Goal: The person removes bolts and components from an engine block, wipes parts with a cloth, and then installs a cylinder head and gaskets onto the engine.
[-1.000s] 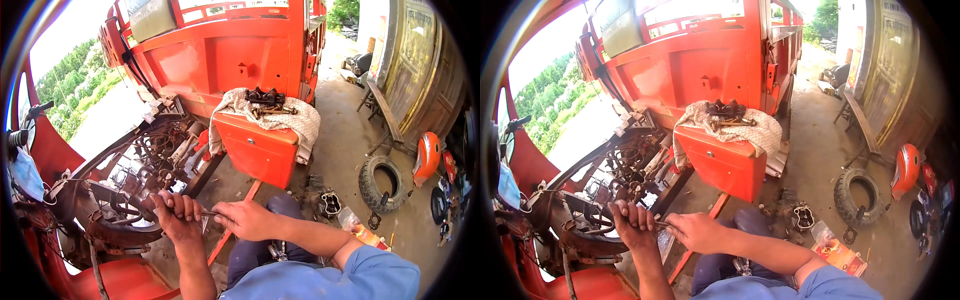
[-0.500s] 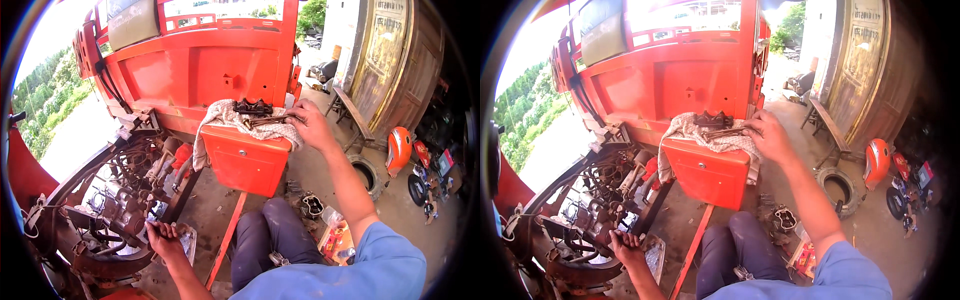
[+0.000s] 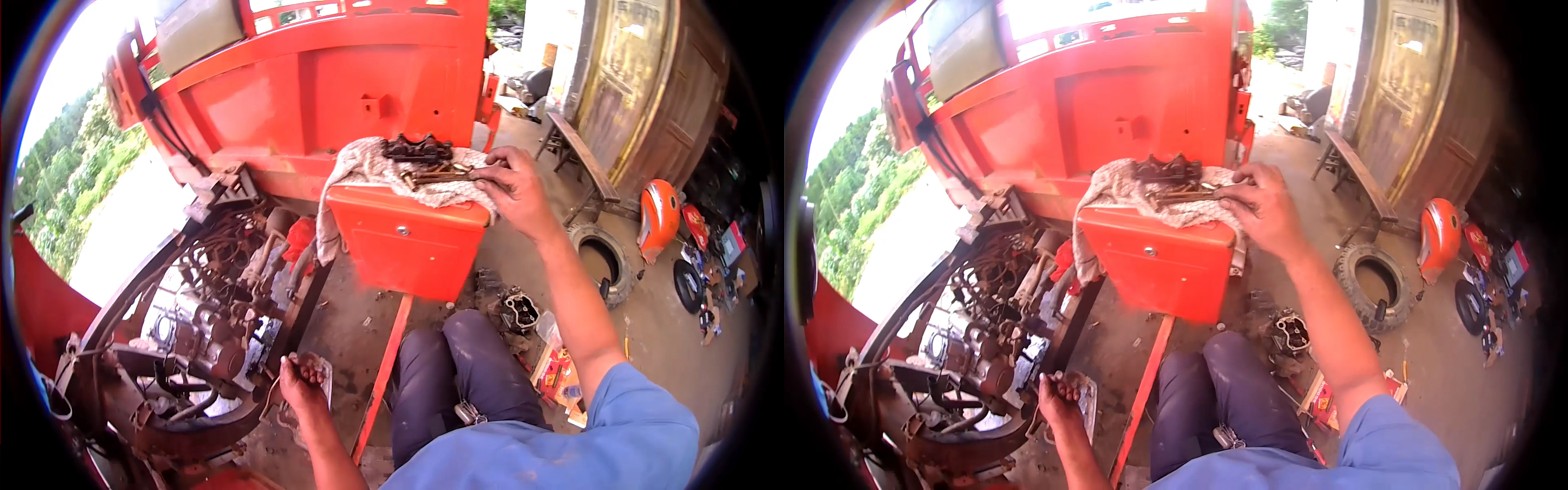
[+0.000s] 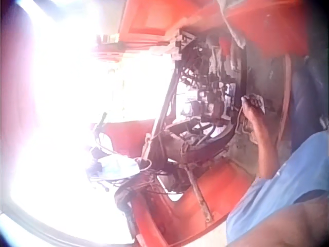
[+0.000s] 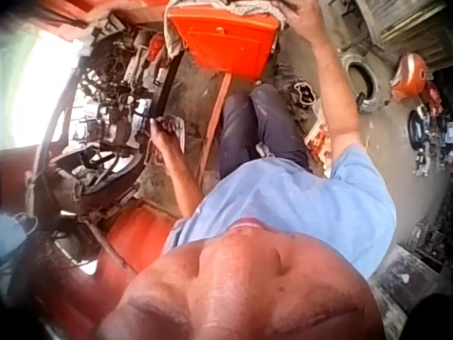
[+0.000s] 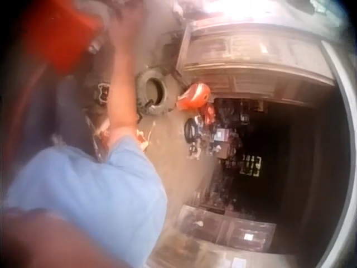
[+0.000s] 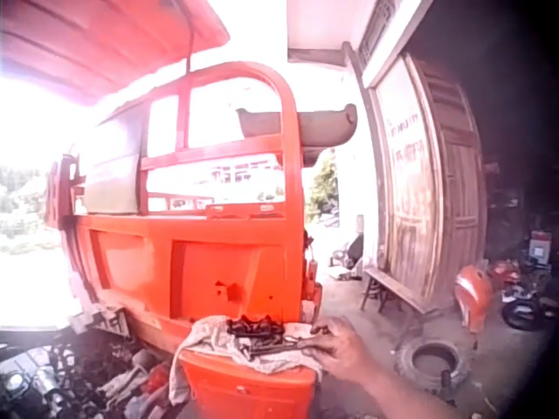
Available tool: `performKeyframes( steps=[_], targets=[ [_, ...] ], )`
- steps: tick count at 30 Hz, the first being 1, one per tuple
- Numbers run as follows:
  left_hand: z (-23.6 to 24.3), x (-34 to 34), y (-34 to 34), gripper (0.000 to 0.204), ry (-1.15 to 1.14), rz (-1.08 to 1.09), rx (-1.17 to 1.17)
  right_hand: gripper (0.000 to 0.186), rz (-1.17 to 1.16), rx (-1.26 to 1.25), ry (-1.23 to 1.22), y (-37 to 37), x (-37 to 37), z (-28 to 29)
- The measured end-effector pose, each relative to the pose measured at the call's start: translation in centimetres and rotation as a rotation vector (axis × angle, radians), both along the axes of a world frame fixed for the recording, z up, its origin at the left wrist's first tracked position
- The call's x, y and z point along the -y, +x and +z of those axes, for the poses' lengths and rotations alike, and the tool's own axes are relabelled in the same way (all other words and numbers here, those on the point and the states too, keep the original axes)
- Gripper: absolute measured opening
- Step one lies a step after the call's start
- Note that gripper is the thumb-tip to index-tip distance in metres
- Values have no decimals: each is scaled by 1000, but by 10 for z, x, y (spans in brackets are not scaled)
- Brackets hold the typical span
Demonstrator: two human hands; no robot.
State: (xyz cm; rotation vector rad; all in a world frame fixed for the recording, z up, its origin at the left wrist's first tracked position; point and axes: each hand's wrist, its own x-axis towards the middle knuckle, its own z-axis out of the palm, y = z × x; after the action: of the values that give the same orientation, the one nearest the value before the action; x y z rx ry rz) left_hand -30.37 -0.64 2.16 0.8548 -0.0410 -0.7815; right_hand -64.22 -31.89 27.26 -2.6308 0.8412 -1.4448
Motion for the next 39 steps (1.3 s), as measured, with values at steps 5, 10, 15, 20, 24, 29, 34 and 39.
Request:
performKeyframes(
  steps=[5, 10, 15, 20, 24, 29, 34, 39],
  targets=[
    [-17, -34, -17, 28, 137, 145, 50, 24, -11, 15, 37, -1, -6, -8],
    [-31, -75, -36, 12, 164, 188, 74, 28, -145, -98, -158, -17, -10, -38],
    [-35, -94, -45, 16, 280, 249, 58, 30, -235, -139, -202, -54, -25, -80],
    [-37, -69, -28, 16, 300, 455, 152, 27, -81, 51, 227, -72, -68, -130],
    [-31, -31, 7, 14, 243, 591, 224, 24, 15, 64, 397, -52, -104, -141],
    [-14, -5, 80, 18, 367, 827, 460, 21, 212, 56, 588, 10, -135, -144],
    [22, -50, 210, 22, 827, 942, 910, 18, 380, -3, 759, 77, -137, -162],
    [74, -91, 352, 55, 1444, 467, 1354, 15, 483, -93, 740, 138, -122, -189]
  ],
)
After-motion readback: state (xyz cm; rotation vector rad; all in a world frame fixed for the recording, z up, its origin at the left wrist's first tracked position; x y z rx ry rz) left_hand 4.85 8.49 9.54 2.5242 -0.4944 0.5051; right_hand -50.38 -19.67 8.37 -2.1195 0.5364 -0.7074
